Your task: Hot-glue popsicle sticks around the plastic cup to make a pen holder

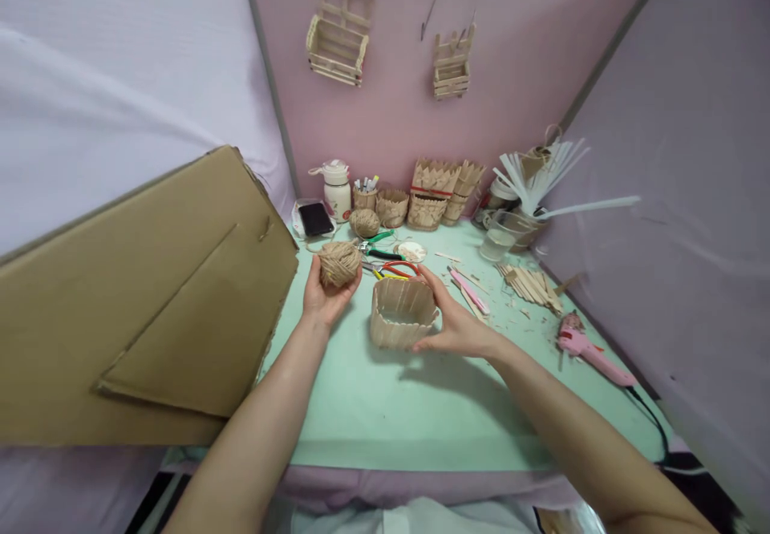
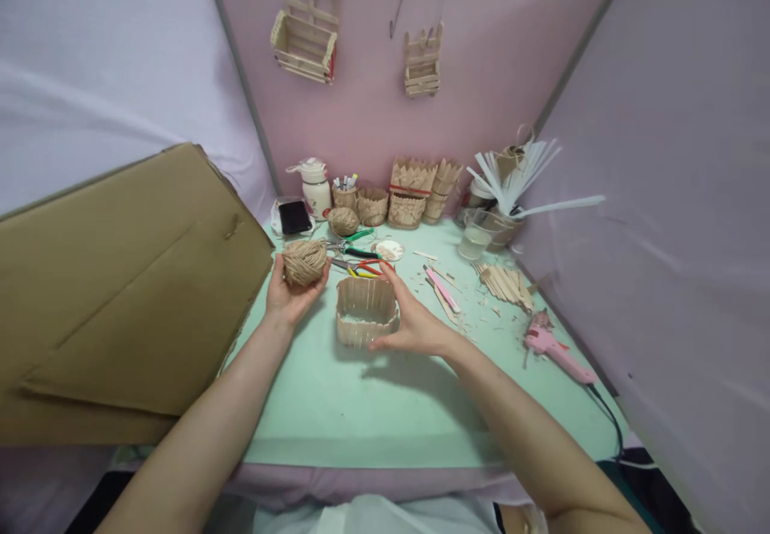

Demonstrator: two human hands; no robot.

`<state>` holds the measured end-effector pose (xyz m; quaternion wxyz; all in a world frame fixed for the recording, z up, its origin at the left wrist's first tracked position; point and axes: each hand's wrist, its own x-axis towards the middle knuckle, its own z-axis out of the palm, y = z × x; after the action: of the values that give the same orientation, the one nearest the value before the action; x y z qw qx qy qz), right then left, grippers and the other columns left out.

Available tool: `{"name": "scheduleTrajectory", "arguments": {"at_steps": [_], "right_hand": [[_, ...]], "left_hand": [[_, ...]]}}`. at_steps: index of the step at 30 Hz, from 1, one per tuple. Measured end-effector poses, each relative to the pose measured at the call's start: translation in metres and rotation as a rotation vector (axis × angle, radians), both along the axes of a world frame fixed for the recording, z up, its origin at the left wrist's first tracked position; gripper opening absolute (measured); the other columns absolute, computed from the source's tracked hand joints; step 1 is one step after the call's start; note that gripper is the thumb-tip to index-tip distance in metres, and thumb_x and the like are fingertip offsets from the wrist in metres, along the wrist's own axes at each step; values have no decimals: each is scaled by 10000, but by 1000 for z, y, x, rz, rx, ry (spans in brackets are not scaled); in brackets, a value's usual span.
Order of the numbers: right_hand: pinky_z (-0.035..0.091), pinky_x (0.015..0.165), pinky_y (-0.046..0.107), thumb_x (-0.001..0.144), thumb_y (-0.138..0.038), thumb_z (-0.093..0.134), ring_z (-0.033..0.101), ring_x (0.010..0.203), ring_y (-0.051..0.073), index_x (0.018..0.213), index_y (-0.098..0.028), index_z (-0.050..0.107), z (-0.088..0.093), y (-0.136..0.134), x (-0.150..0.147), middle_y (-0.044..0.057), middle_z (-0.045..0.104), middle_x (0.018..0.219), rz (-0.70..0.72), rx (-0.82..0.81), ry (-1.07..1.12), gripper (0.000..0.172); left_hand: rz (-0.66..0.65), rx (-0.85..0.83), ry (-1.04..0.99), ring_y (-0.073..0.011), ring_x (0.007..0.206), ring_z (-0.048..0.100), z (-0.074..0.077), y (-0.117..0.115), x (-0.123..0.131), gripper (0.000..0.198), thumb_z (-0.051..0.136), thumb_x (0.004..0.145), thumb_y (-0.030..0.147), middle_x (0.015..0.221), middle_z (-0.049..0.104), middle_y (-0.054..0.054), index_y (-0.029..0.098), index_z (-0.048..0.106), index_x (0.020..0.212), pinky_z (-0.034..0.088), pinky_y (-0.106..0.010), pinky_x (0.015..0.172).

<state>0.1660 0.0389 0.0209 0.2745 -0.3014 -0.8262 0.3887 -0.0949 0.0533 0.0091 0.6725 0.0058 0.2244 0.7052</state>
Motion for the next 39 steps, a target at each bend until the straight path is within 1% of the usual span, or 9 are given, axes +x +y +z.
{"name": "scheduleTrajectory", "arguments": {"at_steps": [6, 11, 15, 19, 26, 29, 33, 36, 39], "right_hand": [[396, 1112, 479, 721, -355, 793, 497, 1321, 296, 1588, -244, 69, -10, 2, 14, 176, 412, 1492, -208, 11, 38, 1135], [366, 1128, 505, 708, -443, 791, 451, 1361, 312, 1582, -227, 45, -13, 13, 37, 198, 372, 1508, -299, -3, 12, 1170], [275, 1174, 575, 643, -566, 832, 253, 1489, 347, 1580, -259, -3, -2, 5, 36, 209, 188, 1613, -318, 123, 35, 1292], [356, 1139, 544, 873, -484, 660, 423, 1385, 290, 1528, -312, 254, 26, -17, 7, 147, 410, 1496, -466, 429, 131, 789], [446, 1015, 510, 951, -280, 543, 541, 1171, 293, 1060, -265, 666, 48, -29, -57, 113, 649, 1184, -327, 638, 102, 165], [467, 920, 456, 974, -296, 502, 595, 1008, 259, 860, -268, 652, 44, -32, -66, 73, 693, 989, -319, 503, 242, 190], [457, 747, 350, 966, -411, 524, 583, 761, 186, 802, -246, 596, 40, -42, -66, 18, 639, 770, -400, 40, 571, 244], [407, 609, 282, 890, -490, 630, 416, 530, 118, 734, -233, 534, 41, -47, -63, -69, 428, 542, -338, -317, 877, 316], [382, 578, 253, 813, -485, 728, 281, 473, 79, 724, -222, 550, 45, -53, -56, -108, 302, 505, -334, -465, 1040, 330]], "left_hand": [[-73, 20, -18, -292, 1173, 649, -1, -3, 5, 493, 495, 972, 497, 1207, 697, -132, 197, 563, 1357, 616, -371, 827], [-124, 70, -27, -306, 1230, 613, -2, -6, 6, 592, 510, 951, 546, 1305, 649, -159, 197, 494, 1428, 599, -409, 882], [-209, 138, 39, -331, 1272, 580, -3, -9, 7, 678, 494, 944, 579, 1374, 594, -202, 148, 439, 1465, 571, -429, 929], [-359, 267, 161, -299, 1253, 601, -8, -13, 4, 585, 498, 977, 455, 1412, 574, -175, 175, 412, 1483, 543, -400, 964], [-600, 357, 275, -352, 1162, 654, -21, -17, -12, 750, 543, 918, 579, 1355, 607, -208, 174, 348, 1519, 576, -356, 795], [-691, 379, 286, -398, 1150, 654, -21, -17, -17, 843, 558, 867, 657, 1295, 637, -230, 154, 350, 1511, 582, -314, 654], [-772, 409, 309, -449, 1057, 681, -18, -19, -22, 930, 575, 801, 723, 1190, 673, -257, 138, 363, 1492, 551, -295, 471], [-770, 420, 302, -439, 942, 712, -19, -19, -25, 1026, 617, 723, 770, 1093, 691, -254, 147, 352, 1493, 549, -312, 446], [-697, 407, 229, -424, 1002, 698, -19, -16, -28, 1045, 617, 702, 792, 1136, 673, -252, 172, 344, 1498, 551, -287, 458]]}}
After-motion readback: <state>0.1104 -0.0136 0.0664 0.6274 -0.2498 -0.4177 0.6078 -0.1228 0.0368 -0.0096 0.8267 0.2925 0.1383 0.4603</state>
